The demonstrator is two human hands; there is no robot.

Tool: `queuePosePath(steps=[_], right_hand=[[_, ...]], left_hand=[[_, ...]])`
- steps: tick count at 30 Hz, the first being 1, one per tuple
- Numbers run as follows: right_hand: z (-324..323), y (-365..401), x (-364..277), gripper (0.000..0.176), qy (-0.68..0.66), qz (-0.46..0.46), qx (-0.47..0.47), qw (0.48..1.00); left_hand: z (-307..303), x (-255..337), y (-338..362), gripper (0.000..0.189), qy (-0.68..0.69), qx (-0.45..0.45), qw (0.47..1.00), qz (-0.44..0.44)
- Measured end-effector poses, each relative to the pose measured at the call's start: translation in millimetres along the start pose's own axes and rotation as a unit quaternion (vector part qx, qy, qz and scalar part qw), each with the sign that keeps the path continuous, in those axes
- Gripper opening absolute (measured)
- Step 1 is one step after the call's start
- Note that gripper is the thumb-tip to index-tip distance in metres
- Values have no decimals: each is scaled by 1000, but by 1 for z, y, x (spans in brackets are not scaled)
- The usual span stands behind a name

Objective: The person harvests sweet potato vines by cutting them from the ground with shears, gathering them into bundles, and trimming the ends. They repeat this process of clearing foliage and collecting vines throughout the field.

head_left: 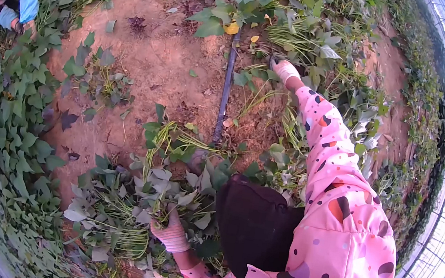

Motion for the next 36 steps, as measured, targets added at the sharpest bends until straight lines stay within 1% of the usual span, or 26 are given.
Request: queuePosePath(steps=[1, 2, 3, 4, 6, 10, 11, 12, 14, 15, 16, 18, 19, 20, 22, 24, 26, 27, 28, 30, 31, 33, 34, 35, 36], right_hand=[[-15, 3, 0, 49, -139, 94, -38, 985], [-23, 5, 0, 54, -274, 185, -75, 941], [-22, 2, 3, 68, -263, 178, -65, 946], [-25, 4, 3, 68, -264, 178, -64, 946], [-38, 10, 3, 66, -250, 160, -62, 953], [-54, 18, -1, 66, -226, 195, -77, 951], [-55, 19, 0, 69, -228, 189, -88, 951], [-52, 19, -1, 69, -230, 188, -90, 951], [-42, 15, 0, 67, -231, 181, -94, 951], [-28, 11, 1, 55, -179, 97, -83, 976], [-16, 3, 4, 55, -179, 96, -82, 976], [-21, 7, 0, 69, -233, 165, -84, 955], [-7, -7, 6, 69, -213, 142, -77, 964], [-10, -13, 6, 68, -205, 138, -83, 966], [-57, 2, -6, 66, -249, 213, -96, 940], [-61, -8, -11, 64, -247, 221, -88, 939], [-65, -13, -13, 67, -248, 224, -60, 941], [-64, -15, -14, 62, -253, 233, -49, 938], [-60, -19, -15, 62, -252, 231, -47, 939], [-41, -33, -11, 53, -231, 207, 0, 951], [-35, -39, -8, 53, -232, 207, 0, 951], [-22, -52, -2, 40, -208, 187, 3, 960], [-13, -60, 1, 40, -209, 186, 3, 960], [8, -77, 10, 45, -189, 165, -7, 968], [9, -82, 10, 51, -167, 143, -17, 975]], left_hand=[[0, 2, -2, 30, -1, -2, 1000, 2], [-1, 5, -5, 32, 40, -18, 999, -27], [-1, 9, -8, 34, 80, -34, 995, -57], [-2, 14, -11, 34, 80, -33, 995, -56], [-1, 23, -13, 24, 98, -54, 992, -57], [5, 26, -12, 25, 106, -60, 990, -67], [5, 30, -12, 24, 94, -66, 991, -66], [5, 33, -11, 24, 82, -69, 992, -66], [6, 33, -9, 24, 105, -57, 990, -76], [6, 32, -8, 25, 124, -54, 987, -83], [7, 31, -8, 25, 143, -51, 984, -90], [6, 33, -9, 25, 123, -50, 987, -88], [5, 34, -10, 25, 103, -48, 990, -85], [4, 35, -10, 25, 103, -49, 990, -85], [3, 37, -10, 25, 55, -46, 993, -97], [4, 28, -11, 25, 81, -56, 992, -81], [6, 20, -10, 24, 107, -67, 990, -65], [6, 17, -9, 24, 124, -66, 987, -76], [7, 16, -8, 24, 141, -65, 984, -88], [6, 16, -8, 25, 131, -66, 986, -86], [6, 17, -9, 25, 122, -67, 987, -81], [7, 14, -9, 26, 126, -65, 987, -76], [7, 12, -9, 27, 130, -61, 987, -72], [6, 10, -9, 27, 130, -59, 987, -72], [6, 7, -8, 28, 120, -61, 988, -71]])
Point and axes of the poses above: each hand's wrist, its own y-axis away from the middle knuckle, its own z-axis out of the palm, x = y × z, the point moved 1 cm from there along -y, towards the middle knuckle, and after that the axes turned 6 degrees about z, right-handed, at the moved point
